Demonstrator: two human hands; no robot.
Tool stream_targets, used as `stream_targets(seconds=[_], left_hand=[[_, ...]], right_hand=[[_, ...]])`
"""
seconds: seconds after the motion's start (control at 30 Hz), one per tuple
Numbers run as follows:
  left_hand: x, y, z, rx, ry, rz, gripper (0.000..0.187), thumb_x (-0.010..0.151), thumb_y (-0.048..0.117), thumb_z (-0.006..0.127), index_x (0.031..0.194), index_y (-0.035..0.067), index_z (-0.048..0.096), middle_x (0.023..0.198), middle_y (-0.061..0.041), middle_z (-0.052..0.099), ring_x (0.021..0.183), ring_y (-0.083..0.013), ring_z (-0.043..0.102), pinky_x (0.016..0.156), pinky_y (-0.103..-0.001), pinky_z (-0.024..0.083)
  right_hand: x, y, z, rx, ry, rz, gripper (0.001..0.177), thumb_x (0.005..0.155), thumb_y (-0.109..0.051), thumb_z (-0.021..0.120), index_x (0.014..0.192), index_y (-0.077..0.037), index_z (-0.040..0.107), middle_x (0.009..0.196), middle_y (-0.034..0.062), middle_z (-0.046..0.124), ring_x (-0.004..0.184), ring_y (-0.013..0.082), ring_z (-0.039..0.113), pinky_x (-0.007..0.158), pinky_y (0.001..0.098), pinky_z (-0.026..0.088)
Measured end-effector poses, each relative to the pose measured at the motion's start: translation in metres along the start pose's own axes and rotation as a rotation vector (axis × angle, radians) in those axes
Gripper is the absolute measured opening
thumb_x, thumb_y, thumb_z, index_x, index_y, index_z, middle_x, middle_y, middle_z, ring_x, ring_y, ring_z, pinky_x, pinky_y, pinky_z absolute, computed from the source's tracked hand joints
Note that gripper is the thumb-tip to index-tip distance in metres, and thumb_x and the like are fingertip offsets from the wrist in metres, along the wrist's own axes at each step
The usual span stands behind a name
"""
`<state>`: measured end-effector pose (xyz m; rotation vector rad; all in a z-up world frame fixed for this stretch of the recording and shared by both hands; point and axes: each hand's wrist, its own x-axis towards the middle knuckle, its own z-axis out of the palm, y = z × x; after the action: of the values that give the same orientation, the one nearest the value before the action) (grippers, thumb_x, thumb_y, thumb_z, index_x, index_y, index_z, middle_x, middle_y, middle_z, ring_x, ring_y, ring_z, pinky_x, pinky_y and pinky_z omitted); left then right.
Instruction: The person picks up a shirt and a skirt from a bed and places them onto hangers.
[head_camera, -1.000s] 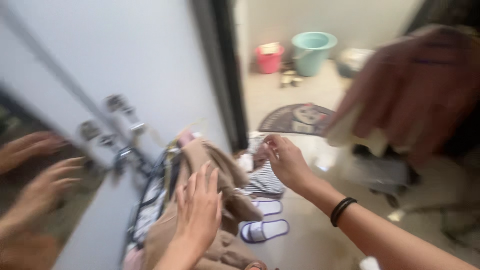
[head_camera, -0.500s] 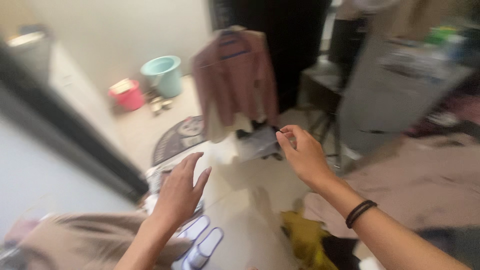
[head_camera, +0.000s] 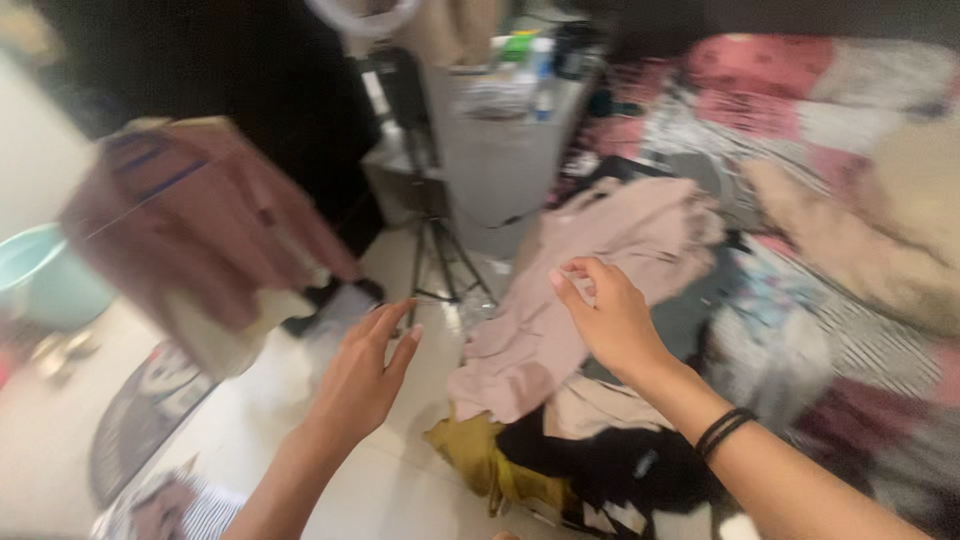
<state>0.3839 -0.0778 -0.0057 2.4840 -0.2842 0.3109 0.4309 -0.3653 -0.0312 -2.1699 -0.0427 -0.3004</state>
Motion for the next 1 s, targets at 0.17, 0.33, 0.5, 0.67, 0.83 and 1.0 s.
stream_targets(seconds=[0.17,0.33,0.5,0.67,0.83,1.0], left_hand=[[0.038,0.037,0.041,-0.06,-0.117,0.215,0.042,0.099,0.029,0.057,0.134,0.005,0.059,0.133,-0.02,0.064,0.122,-0.0395,0.059,0.102,-0.044,0.046],[0.072,0.053,0.074,-0.052,-0.241,0.368,0.044,0.096,0.028,0.06,0.134,0.005,0.059,0.135,-0.022,0.061,0.124,-0.0412,0.055,0.104,-0.045,0.043],[0.095,0.056,0.107,0.021,-0.407,0.368,0.05,0.094,0.033,0.06,0.139,0.012,0.056,0.14,-0.015,0.059,0.127,-0.0379,0.054,0.109,-0.043,0.042],[0.11,0.056,0.14,0.159,-0.632,0.387,0.066,0.094,0.045,0.06,0.149,0.014,0.044,0.154,-0.017,0.041,0.14,-0.0378,0.039,0.113,-0.047,0.035],[0.126,0.067,0.156,0.2,-0.647,0.424,0.08,0.093,0.049,0.062,0.154,0.006,0.036,0.157,-0.02,0.033,0.14,-0.0404,0.035,0.112,-0.048,0.033],[0.151,0.07,0.164,0.172,-0.526,0.511,0.076,0.092,0.046,0.064,0.148,0.002,0.04,0.156,-0.021,0.037,0.135,-0.0427,0.042,0.111,-0.048,0.038]], right_hand=[[-0.02,0.039,-0.047,-0.058,0.146,0.052,0.046,0.094,-0.044,0.063,0.12,-0.006,0.068,0.118,0.0177,0.067,0.1,0.0302,0.068,0.087,0.04,0.053],[-0.036,0.064,-0.072,-0.107,0.241,0.197,0.046,0.092,-0.044,0.066,0.115,-0.005,0.07,0.118,0.0195,0.065,0.097,0.0298,0.069,0.086,0.0399,0.054],[-0.041,0.081,-0.084,-0.079,0.284,0.333,0.048,0.091,-0.045,0.067,0.113,-0.002,0.071,0.107,0.0208,0.073,0.092,0.0284,0.075,0.079,0.0396,0.057],[-0.036,0.091,-0.086,-0.087,0.309,0.403,0.05,0.09,-0.045,0.066,0.116,-0.003,0.071,0.1,0.0228,0.075,0.087,0.0298,0.077,0.078,0.0384,0.057],[-0.029,0.1,-0.09,-0.123,0.332,0.38,0.053,0.092,-0.048,0.064,0.122,-0.004,0.068,0.117,0.0211,0.072,0.091,0.0285,0.076,0.084,0.0381,0.056],[-0.014,0.107,-0.093,-0.104,0.352,0.421,0.058,0.09,-0.049,0.064,0.129,-0.006,0.064,0.127,0.02,0.067,0.094,0.028,0.075,0.086,0.0383,0.055]])
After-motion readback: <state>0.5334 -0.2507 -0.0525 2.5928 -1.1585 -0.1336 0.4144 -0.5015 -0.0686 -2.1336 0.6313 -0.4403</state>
